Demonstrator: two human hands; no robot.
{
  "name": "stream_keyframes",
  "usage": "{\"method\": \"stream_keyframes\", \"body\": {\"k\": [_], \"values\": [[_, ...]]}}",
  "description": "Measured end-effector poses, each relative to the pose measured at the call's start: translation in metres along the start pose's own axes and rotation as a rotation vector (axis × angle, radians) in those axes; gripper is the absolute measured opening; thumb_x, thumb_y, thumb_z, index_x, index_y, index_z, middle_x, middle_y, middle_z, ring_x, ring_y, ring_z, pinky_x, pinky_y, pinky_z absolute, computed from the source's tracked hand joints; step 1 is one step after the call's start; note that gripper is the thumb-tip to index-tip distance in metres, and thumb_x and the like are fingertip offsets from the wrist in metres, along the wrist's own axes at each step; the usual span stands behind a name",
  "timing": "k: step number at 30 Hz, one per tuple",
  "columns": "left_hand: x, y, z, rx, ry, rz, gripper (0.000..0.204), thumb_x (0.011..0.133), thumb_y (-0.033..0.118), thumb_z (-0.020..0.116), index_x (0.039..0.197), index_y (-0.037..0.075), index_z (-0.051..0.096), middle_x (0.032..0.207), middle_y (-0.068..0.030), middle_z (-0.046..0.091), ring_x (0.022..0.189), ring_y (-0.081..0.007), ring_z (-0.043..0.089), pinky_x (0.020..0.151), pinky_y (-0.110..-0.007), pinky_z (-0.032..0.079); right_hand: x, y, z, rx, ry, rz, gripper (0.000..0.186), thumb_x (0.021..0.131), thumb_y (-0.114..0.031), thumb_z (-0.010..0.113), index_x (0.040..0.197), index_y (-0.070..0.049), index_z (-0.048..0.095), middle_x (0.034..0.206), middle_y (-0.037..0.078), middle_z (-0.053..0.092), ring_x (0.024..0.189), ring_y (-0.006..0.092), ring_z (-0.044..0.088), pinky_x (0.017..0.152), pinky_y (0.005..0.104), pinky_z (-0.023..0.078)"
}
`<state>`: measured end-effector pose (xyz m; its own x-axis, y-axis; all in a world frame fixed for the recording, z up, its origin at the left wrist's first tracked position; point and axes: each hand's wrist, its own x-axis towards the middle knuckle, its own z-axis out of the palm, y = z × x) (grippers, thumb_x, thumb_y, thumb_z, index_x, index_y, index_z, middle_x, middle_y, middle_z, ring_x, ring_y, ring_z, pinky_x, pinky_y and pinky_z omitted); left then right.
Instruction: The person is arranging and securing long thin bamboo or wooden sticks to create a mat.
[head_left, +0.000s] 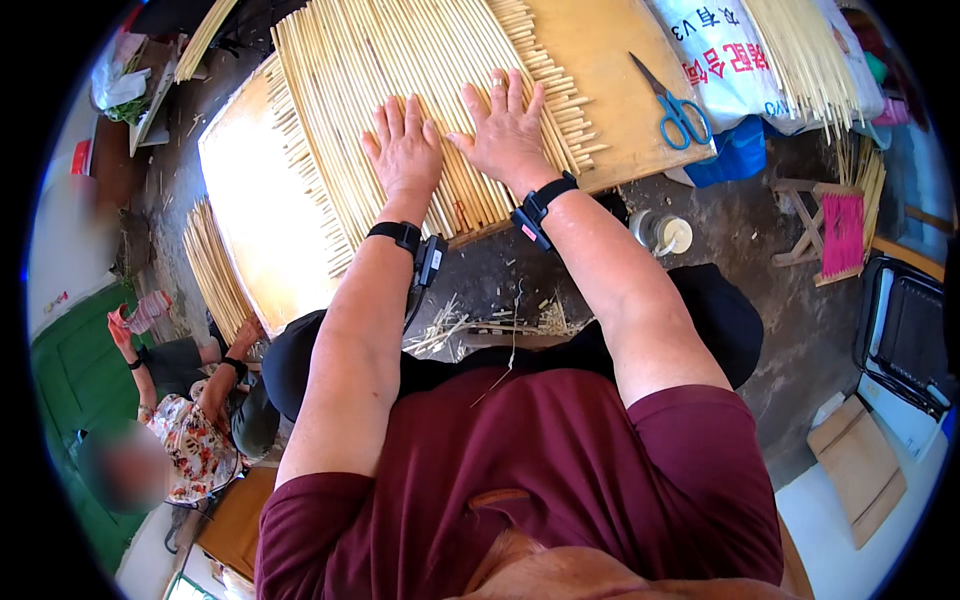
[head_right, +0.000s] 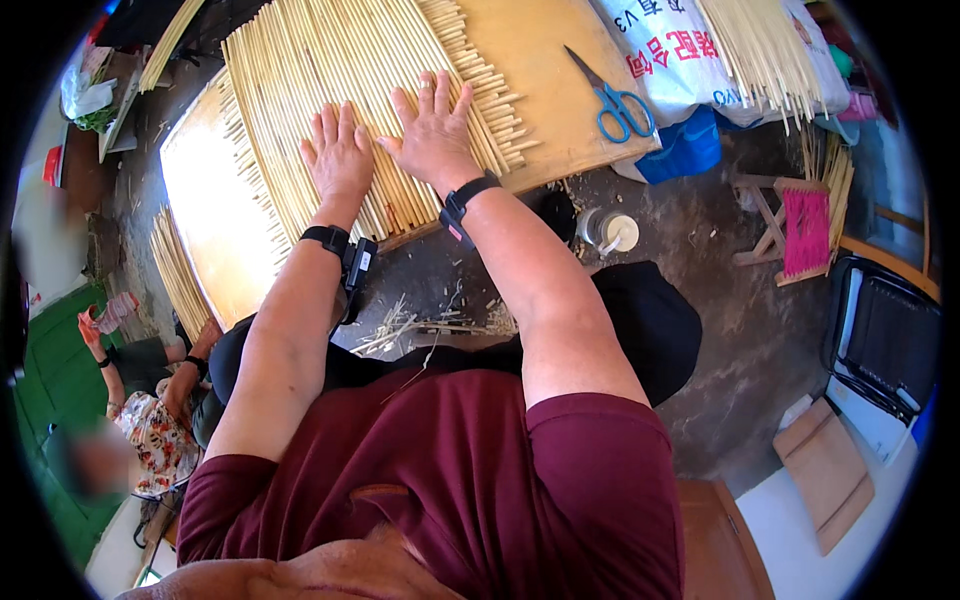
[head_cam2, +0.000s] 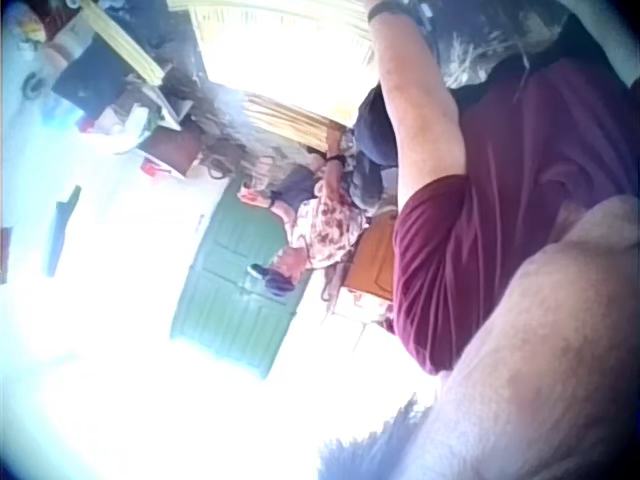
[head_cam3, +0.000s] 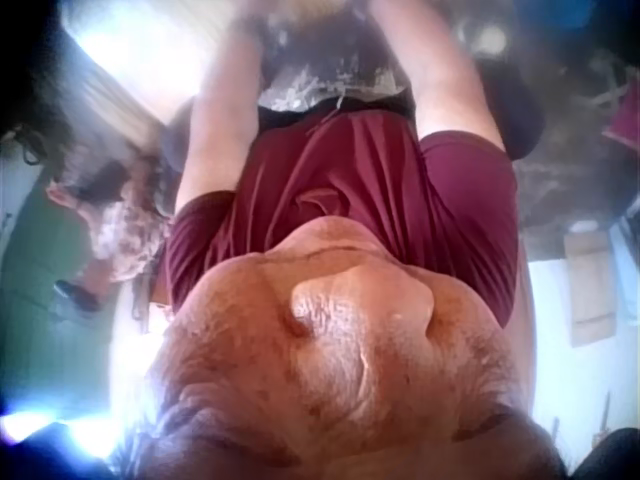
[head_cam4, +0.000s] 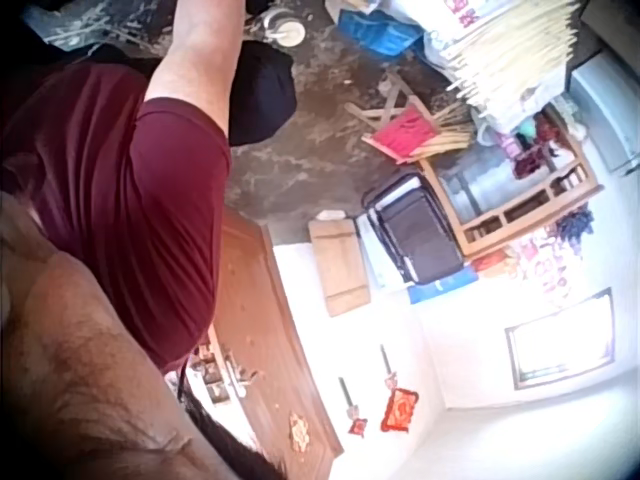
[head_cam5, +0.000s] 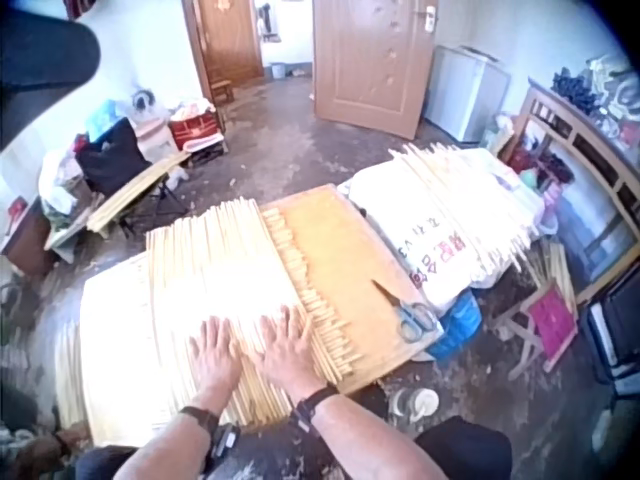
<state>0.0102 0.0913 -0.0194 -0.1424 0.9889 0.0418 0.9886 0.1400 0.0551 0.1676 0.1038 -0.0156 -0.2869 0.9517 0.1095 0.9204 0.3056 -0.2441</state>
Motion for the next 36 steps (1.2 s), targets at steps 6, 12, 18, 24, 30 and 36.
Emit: {"method": "stream_keyframes", "body": {"k": [6,12,18,24,30,36], "values": [[0.002,0.006,-0.009,-0.003,0.001,-0.003,0.056,0.103,0.038,0.034,0.154,0.018,0.031,0.163,-0.0097,0.021,0.152,-0.0284,0.014,0.121,-0.054,0.007,0.0,0.002,-0.01,-0.024,0.054,-0.006,0.077,0.093,-0.06,0.049,0.152,-0.014,0.034,0.156,0.028,0.027,0.148,0.0464,0.011,0.114,0.0677,0.004],[-0.005,-0.023,0.0,-0.227,-0.01,0.044,0.055,0.099,0.036,0.047,0.151,0.02,0.038,0.161,-0.0112,0.026,0.152,-0.031,0.013,0.12,-0.056,0.009,-0.003,-0.004,-0.006,-0.028,-0.054,-0.008,0.08,0.093,-0.062,0.046,0.155,-0.013,0.029,0.159,0.028,0.018,0.15,0.044,0.006,0.115,0.0659,0.001],[-0.023,-0.066,-0.032,-0.086,0.255,-0.228,0.069,0.088,0.028,0.062,0.152,0.02,0.035,0.157,-0.0198,0.028,0.145,-0.0424,0.022,0.117,-0.056,0.018,0.009,0.019,-0.026,0.209,0.253,0.089,0.07,0.087,-0.024,0.068,0.148,-0.006,0.038,0.151,0.028,0.033,0.141,0.0423,0.03,0.114,0.0573,0.025],[-0.023,-0.085,-0.063,-0.402,-0.127,-0.658,0.089,0.083,0.034,0.071,0.156,0.015,0.023,0.149,-0.0234,0.039,0.136,-0.0435,0.035,0.106,-0.055,0.036,0.007,0.02,-0.039,0.227,0.035,0.272,0.062,0.086,-0.019,0.068,0.139,0.002,0.044,0.141,0.03,0.044,0.129,0.0442,0.044,0.108,0.0474,0.036],[-0.006,-0.07,-0.047,-0.941,0.154,-0.419,0.03,0.083,0.007,0.059,0.112,0.0,0.064,0.102,-0.0263,0.068,0.101,-0.042,0.065,0.086,-0.049,0.052,0.03,0.043,-0.038,0.547,0.051,0.397,0.032,0.081,-0.02,0.075,0.1,0.003,0.063,0.092,0.022,0.07,0.089,0.032,0.068,0.082,0.0415,0.05],[-0.044,0.066,-0.142,-1.345,0.064,-0.06,0.038,0.086,0.014,0.068,0.114,-0.004,0.05,0.094,-0.0271,0.064,0.088,-0.0396,0.067,0.076,-0.045,0.055,0.016,0.055,-0.099,0.957,-0.022,0.365,0.022,0.089,-0.016,0.065,0.098,0.004,0.068,0.089,0.012,0.07,0.079,0.0168,0.064,0.072,0.0304,0.05]]}}
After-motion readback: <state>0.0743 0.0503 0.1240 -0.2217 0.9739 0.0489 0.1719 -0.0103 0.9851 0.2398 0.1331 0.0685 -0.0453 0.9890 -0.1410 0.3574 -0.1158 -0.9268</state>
